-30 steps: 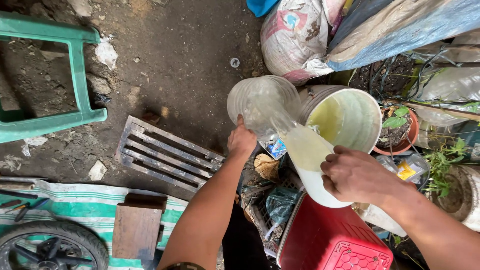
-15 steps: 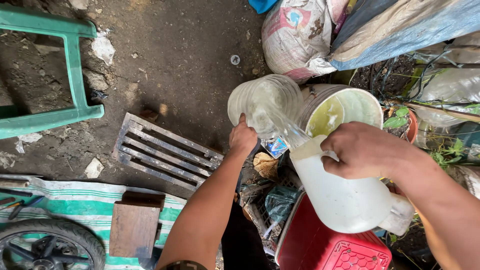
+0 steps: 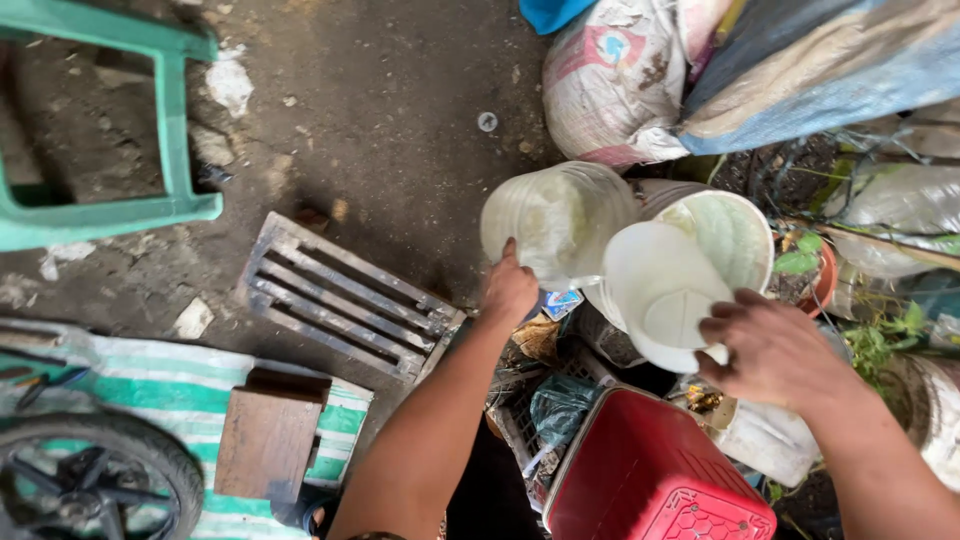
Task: Cleaning a motorcycle wheel using a screwdriver, a cloth, and soapy water
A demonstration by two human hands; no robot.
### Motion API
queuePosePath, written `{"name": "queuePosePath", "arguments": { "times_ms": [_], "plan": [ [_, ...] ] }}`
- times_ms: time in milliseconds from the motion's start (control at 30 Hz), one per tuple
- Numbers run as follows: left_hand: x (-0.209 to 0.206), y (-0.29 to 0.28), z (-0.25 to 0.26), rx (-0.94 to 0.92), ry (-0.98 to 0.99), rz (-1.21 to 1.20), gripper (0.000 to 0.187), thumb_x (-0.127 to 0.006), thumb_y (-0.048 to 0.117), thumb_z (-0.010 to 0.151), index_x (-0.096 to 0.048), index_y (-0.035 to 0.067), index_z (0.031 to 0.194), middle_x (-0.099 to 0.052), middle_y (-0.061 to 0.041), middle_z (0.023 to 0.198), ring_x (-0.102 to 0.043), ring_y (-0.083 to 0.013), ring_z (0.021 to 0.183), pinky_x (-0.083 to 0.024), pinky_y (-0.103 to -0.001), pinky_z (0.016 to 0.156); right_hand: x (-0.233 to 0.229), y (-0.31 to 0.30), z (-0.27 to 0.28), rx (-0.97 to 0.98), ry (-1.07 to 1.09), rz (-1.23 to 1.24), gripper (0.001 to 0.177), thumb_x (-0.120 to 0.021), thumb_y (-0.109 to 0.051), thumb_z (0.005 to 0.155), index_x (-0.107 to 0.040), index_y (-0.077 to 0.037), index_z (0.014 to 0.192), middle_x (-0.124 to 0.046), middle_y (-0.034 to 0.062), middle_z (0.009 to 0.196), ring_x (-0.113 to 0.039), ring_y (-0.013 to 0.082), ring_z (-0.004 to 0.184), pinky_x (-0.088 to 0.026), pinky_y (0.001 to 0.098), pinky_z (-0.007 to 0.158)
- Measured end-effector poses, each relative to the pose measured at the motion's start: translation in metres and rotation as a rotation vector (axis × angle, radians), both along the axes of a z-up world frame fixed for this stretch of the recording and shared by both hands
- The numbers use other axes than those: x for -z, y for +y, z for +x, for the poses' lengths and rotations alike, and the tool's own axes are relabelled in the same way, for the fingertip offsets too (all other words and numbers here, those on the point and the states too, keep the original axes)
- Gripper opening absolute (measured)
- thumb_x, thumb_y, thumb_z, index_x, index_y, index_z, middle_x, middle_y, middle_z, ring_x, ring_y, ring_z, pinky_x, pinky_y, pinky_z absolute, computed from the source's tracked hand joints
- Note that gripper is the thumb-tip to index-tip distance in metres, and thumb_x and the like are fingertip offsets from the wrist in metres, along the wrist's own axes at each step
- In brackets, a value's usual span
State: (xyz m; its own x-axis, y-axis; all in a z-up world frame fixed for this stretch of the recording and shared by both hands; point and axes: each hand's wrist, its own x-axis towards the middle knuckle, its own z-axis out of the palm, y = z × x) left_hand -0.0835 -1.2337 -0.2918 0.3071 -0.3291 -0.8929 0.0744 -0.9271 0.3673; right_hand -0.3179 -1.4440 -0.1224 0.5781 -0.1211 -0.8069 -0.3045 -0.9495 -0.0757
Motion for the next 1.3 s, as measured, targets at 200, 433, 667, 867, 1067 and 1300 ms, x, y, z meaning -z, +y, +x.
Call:
{"name": "queuePosePath", "arguments": {
  "times_ms": [200, 433, 667, 867, 1067, 1300],
  "plan": [
    [0.025, 0.033, -0.025, -0.11, -0.129, -0.099, 0.074, -0.05, 0.023, 0.101, -0.039, 0.023, 0.175, -0.073, -0.038, 0.122, -0.066, -0.0579, 0.118, -0.051, -0.062, 0.101, 0.027, 0.008, -0.048, 0.443, 0.215, -0.216, 0.059, -0.065, -0.049, 0.1, -0.062, -0.032, 0.157, -0.064, -0.0096, 0.164, -0.059, 0.0244, 0.154, -0.064, 0.0575, 0.114],
    [-0.067, 0.107, -0.015, -0.363, -0.015, -0.224, 0.075, -0.042, 0.011, 0.107, -0.024, 0.012, 0.18, -0.057, -0.011, 0.063, -0.051, -0.0284, 0.051, -0.035, -0.047, 0.046, -0.006, 0.108, 0.086, 0.843, 0.079, 0.063, 0.057, -0.063, -0.032, 0.111, -0.054, -0.018, 0.165, -0.071, 0.0205, 0.154, -0.086, 0.0394, 0.121, -0.057, 0.056, 0.129],
    [-0.148, 0.245, -0.007, -0.583, -0.01, -0.128, 0.072, -0.047, 0.017, 0.107, -0.033, 0.021, 0.177, -0.08, -0.015, 0.131, -0.078, -0.0362, 0.101, -0.054, -0.051, 0.098, 0.118, 0.178, 0.094, 0.782, -0.087, 0.117, 0.04, -0.063, -0.027, 0.098, -0.082, -0.018, 0.132, -0.087, 0.0145, 0.127, -0.079, 0.0331, 0.121, -0.055, 0.044, 0.102],
    [-0.129, 0.381, -0.032, -0.705, -0.112, -0.18, 0.069, -0.047, 0.022, 0.11, -0.033, 0.024, 0.178, -0.067, -0.01, 0.107, -0.058, -0.0333, 0.091, -0.044, -0.05, 0.08, 0.2, 0.263, 0.1, 0.914, -0.008, 0.419, 0.026, -0.059, -0.014, 0.102, -0.078, 0.0, 0.113, -0.078, 0.0188, 0.107, -0.073, 0.0288, 0.099, -0.048, 0.0428, 0.077],
    [-0.098, 0.523, -0.049, -0.763, -0.128, -0.105, 0.075, -0.049, 0.021, 0.103, -0.036, 0.021, 0.176, -0.081, -0.018, 0.108, -0.074, -0.043, 0.083, -0.049, -0.052, 0.073, 0.159, 0.41, 0.155, 1.498, -0.047, 0.582, 0.064, -0.049, -0.06, 0.113, -0.074, -0.003, 0.126, -0.079, 0.0212, 0.109, -0.073, 0.0342, 0.084, -0.06, 0.0468, 0.066],
    [-0.101, 0.688, -0.084, -0.849, -0.229, -0.093, 0.074, -0.053, 0.021, 0.093, -0.049, 0.025, 0.167, -0.081, -0.029, 0.104, -0.076, -0.0532, 0.092, -0.049, -0.062, 0.082, 0.19, 0.57, 0.123, 1.427, 0.042, 0.45, 0.031, -0.061, -0.04, 0.111, -0.073, -0.011, 0.116, -0.078, 0.0107, 0.113, -0.077, 0.0291, 0.101, -0.058, 0.044, 0.083]
  ]
}}
